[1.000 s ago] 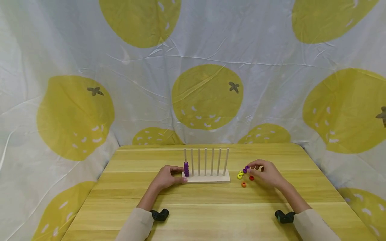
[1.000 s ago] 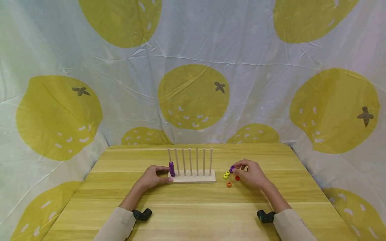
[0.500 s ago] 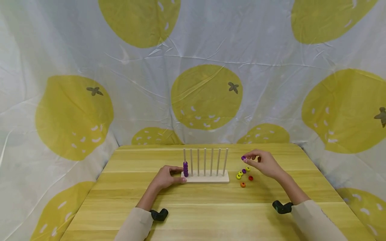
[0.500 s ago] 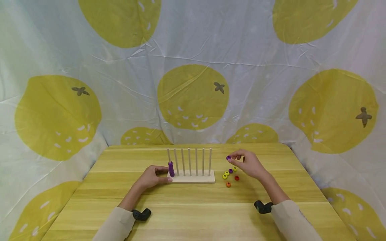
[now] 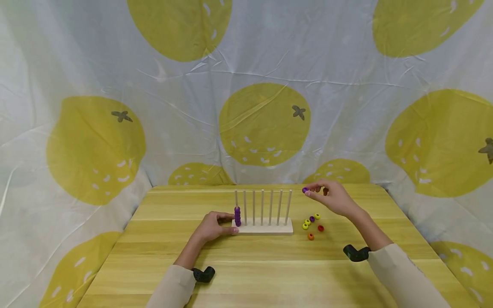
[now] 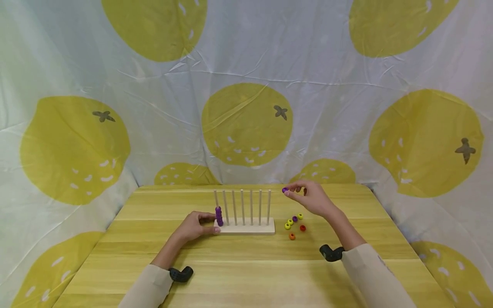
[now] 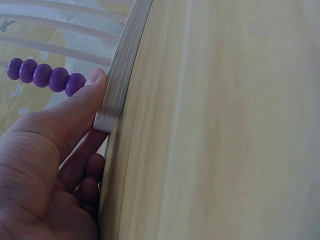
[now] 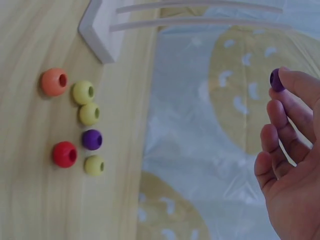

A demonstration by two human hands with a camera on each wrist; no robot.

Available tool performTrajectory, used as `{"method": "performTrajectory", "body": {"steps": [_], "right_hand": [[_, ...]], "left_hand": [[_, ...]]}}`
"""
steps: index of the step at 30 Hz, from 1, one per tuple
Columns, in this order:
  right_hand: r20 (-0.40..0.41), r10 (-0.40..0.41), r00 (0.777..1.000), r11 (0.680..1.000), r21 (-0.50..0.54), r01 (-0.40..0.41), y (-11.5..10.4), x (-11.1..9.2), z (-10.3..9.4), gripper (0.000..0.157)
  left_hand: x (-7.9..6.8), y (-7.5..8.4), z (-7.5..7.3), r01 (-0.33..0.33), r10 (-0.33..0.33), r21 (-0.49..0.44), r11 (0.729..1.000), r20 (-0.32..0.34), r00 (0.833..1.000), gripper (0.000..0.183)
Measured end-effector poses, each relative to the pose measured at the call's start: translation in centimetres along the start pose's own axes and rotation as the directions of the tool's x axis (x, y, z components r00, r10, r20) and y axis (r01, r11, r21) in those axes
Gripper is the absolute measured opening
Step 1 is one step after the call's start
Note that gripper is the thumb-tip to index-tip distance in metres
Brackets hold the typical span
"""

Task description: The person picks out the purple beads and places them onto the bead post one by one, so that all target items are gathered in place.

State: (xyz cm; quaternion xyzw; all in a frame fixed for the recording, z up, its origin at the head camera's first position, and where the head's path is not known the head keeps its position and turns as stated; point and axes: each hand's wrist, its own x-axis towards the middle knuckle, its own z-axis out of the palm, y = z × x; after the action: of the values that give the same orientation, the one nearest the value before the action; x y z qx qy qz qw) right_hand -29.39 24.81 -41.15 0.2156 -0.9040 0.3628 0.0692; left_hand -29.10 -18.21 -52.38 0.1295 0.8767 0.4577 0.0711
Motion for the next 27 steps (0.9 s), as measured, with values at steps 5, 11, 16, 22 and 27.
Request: {"method": "performTrajectory", "body": {"steps": [5,11,16,22,27], "right_hand": [[-0.003,-0.006,1.000,1.000,0.020,0.007,-1.3,0.7,-0.1,0.023],[-0.016,-0.047,0.999,0.998,0.034,0.047,-2.8,1.9,0.6,0.024],[-0.012,-0.054,0.998,0.998,0.044,0.054,-4.0,3.0,1.0,0.025],[0.001,-0.074,0.997,0.996,0.043,0.074,-5.8,4.0,1.3,0.025],[0.025,-0.088,0.996,0.995,0.057,0.087,-7.0,4.8,1.9,0.025]], "left_hand": [[0.0,0.0,-0.1,-0.001,0.001,0.011,1.000,0.002,1.000,0.055],[-0.1,0.0,0.0,-0.017,0.017,0.010,1.000,0.005,1.000,0.053],[-0.1,0.0,0.1,-0.013,0.013,0.003,1.000,0.001,1.000,0.053],[0.0,-0.2,0.0,-0.012,0.012,0.015,1.000,0.000,1.000,0.054],[0.1,-0.2,0.0,-0.017,0.017,0.023,1.000,0.003,1.000,0.055]]}}
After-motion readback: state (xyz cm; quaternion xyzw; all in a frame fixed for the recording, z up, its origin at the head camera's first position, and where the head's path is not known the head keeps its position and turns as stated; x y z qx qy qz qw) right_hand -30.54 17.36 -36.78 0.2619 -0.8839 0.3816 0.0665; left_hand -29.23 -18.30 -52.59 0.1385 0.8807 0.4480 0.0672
